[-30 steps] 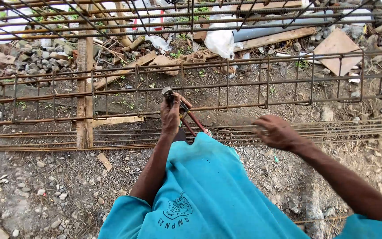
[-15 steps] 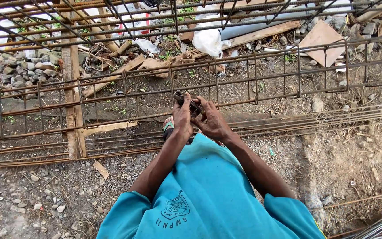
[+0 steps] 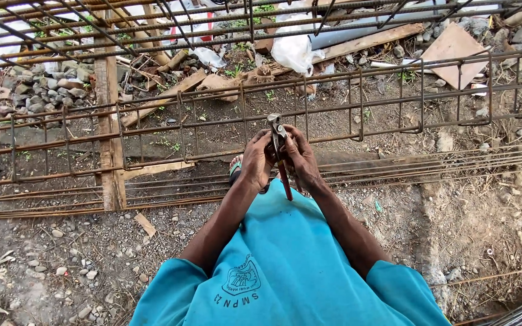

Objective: The person uses pliers to tie wire around the intersections of a rebar grid. They repeatedly wrap the wire and twist it to secure the rebar structure at various points.

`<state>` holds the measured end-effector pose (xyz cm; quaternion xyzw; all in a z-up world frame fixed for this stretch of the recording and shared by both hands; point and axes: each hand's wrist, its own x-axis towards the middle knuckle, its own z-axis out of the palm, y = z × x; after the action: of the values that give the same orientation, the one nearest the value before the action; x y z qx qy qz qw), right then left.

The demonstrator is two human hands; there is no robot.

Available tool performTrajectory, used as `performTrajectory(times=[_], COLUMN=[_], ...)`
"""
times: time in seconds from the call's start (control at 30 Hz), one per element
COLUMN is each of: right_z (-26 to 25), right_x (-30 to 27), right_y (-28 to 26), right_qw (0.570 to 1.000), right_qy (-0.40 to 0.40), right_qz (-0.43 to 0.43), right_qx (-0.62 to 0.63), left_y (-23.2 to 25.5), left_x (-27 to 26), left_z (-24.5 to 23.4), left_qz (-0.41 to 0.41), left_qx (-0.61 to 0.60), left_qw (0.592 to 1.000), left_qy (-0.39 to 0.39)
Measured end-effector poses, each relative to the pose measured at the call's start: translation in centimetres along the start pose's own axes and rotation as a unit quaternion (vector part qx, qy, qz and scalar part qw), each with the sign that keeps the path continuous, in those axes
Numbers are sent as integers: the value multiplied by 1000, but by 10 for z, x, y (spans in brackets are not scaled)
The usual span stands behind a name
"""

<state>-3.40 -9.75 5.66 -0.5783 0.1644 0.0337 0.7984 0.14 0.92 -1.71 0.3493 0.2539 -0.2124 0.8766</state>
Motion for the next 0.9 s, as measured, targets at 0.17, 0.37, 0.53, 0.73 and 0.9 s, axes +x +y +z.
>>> performTrajectory(times=[0.17,0.37,0.53,0.73,0.9], right_z=[-9,-11,-19,11,26], right_x=[17,19,22,8,-8], right_y=[45,65,68,1,-25], right_qw=[998,998,969,994,995], right_qy=[26,52,-166,-104,-39], right_qz=[-45,5,36,-3,-72], right_qx=[-27,-41,181,-17,-65], left_y=[4,19,52,40,28], left_x=[-6,-10,-47,-23,13], left_z=[-1,-6,30,1,-19], left_qz=[4,123,170,267,253], left_qx=[4,276,313,365,213], left_qw=[1000,953,934,892,944], left_qy=[-15,-39,-21,-13,3])
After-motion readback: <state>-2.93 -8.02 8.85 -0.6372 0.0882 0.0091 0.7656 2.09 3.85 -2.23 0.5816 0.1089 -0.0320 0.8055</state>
